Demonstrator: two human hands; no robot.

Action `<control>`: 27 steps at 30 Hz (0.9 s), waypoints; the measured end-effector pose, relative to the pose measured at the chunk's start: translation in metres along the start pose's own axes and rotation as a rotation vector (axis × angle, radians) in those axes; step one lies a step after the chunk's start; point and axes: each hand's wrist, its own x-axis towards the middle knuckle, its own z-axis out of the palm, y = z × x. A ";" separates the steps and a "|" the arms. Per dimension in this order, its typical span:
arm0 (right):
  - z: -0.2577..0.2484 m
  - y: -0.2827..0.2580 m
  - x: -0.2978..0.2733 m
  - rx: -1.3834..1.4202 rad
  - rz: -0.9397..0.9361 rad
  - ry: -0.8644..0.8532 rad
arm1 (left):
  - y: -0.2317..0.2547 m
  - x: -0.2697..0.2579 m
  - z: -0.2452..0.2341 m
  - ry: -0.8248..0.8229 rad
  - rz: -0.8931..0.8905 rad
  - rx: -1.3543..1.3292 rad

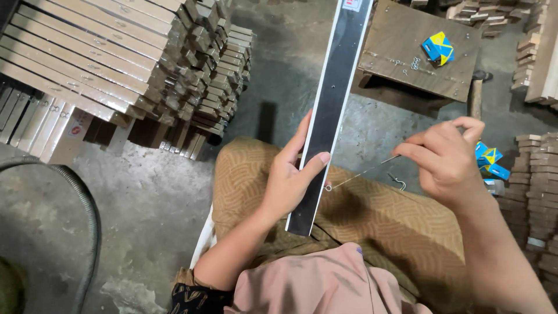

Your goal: Attaching metal hooks and wires to wooden and metal components for assembly in a warehouse setting.

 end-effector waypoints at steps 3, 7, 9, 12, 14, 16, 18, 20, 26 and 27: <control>-0.008 0.002 0.007 -0.003 -0.050 -0.035 | 0.002 -0.003 0.001 -0.004 0.008 0.032; -0.016 0.007 0.018 -0.055 -0.140 -0.003 | 0.004 -0.004 0.003 -0.009 -0.009 0.030; -0.018 0.005 0.022 -0.087 -0.163 0.005 | 0.004 -0.005 0.003 -0.015 -0.026 0.037; -0.017 -0.001 0.029 -0.110 -0.223 -0.005 | 0.001 -0.004 0.004 -0.013 -0.023 0.035; -0.015 -0.003 0.031 -0.065 -0.195 -0.039 | 0.001 -0.003 0.004 -0.015 -0.026 0.051; 0.006 0.006 0.022 0.079 -0.129 -0.070 | -0.002 -0.003 0.004 -0.011 -0.054 0.001; 0.036 0.011 0.007 0.219 -0.061 -0.097 | -0.003 -0.002 0.005 -0.011 -0.080 -0.047; 0.075 0.012 -0.014 0.632 0.162 -0.139 | -0.002 -0.002 0.006 -0.013 -0.069 -0.127; 0.156 -0.107 -0.105 1.236 0.935 -0.132 | -0.033 0.012 0.000 0.348 0.404 0.211; 0.134 -0.113 -0.095 1.238 0.933 -0.136 | -0.037 0.013 -0.005 0.352 0.404 0.212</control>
